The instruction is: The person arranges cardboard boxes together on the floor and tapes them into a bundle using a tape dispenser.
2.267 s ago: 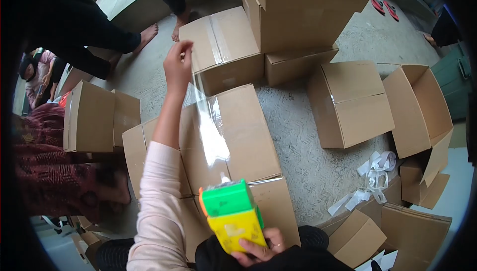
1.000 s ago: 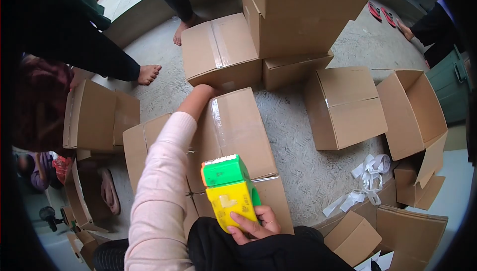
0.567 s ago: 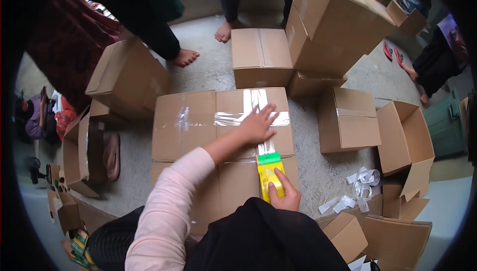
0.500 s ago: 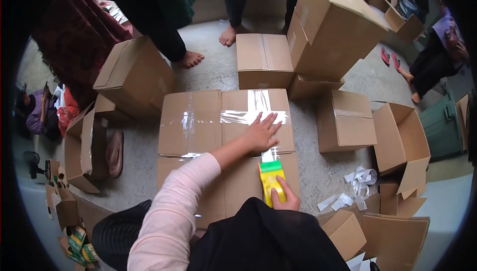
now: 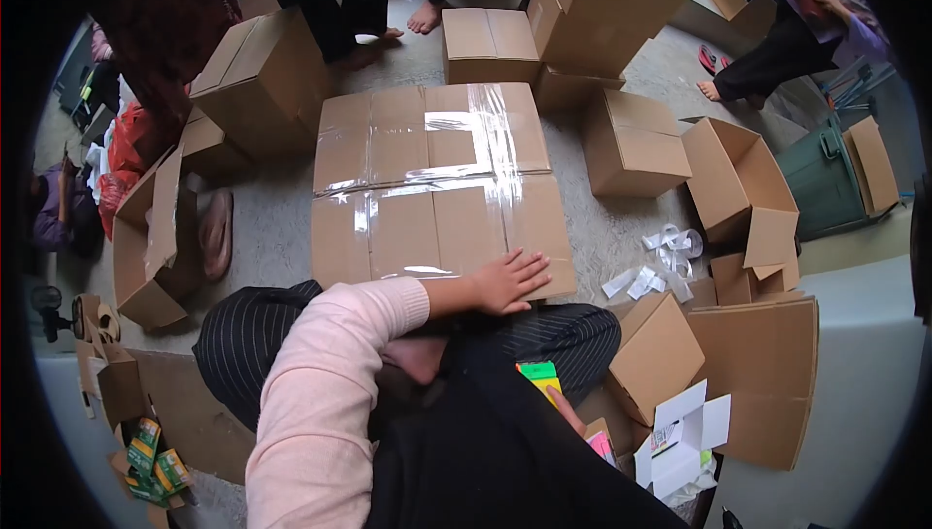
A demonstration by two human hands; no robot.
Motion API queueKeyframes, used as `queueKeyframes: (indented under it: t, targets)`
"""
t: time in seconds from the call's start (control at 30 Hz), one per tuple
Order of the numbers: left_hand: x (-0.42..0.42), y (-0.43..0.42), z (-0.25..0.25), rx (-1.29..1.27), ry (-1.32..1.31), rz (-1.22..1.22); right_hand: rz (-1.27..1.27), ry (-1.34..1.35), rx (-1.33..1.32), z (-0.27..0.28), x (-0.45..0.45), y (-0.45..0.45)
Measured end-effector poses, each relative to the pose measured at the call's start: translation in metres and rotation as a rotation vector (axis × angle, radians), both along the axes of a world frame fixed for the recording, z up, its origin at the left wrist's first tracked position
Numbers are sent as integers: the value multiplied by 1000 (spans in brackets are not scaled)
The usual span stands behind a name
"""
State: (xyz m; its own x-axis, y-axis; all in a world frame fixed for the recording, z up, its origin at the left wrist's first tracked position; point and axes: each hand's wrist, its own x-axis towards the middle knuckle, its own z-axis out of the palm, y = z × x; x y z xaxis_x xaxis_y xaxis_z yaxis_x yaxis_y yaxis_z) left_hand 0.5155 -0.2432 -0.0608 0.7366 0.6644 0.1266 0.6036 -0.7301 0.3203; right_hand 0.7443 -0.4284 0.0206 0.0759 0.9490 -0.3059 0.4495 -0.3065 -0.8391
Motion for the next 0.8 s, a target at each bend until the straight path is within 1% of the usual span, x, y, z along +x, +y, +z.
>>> queueKeyframes:
  t: [0.07,0.1,0.13,0.17,0.2,0.37,0.4,0.47,0.5,0.53,0.63,0.67,0.73,0.77,0.8]
  targets:
    - [7,-12,-4,-11,-64,-33,14,114,-46,-16,17,-13]
    - [6,-12,-3,23,-41,-80,143,-119,27,23,0,3]
    - [5,-12,-3,58,-18,-128,129,-123,22,31,-9,12]
    - [3,-11,-4,92,5,-185,179,-254,-17,36,-15,21]
    - [3,-11,-5,100,4,-191,232,-382,-52,38,-18,26]
    - [2,-9,-3,70,-77,-183,293,-375,41,49,-4,38]
    - [3,-9,-3,71,-80,-172,283,-383,73,58,-2,43]
    - [4,-11,-2,72,-61,-140,344,-431,29,76,1,49]
    - [5,-12,-2,79,-40,-114,370,-438,52,80,5,52]
    - [7,-13,-3,98,-36,-114,366,-439,71,86,8,55]
    - [9,-23,1,59,-11,32,429,-393,148,111,6,59]
    - [9,-27,7,68,2,31,442,-386,156,115,5,59]
    - [5,-36,26,-107,97,228,457,-353,221,123,4,59]
    - [-2,-39,40,-173,89,246,442,-306,282,129,4,60]
    - [-14,-41,50,-166,111,240,422,-257,341,135,4,63]
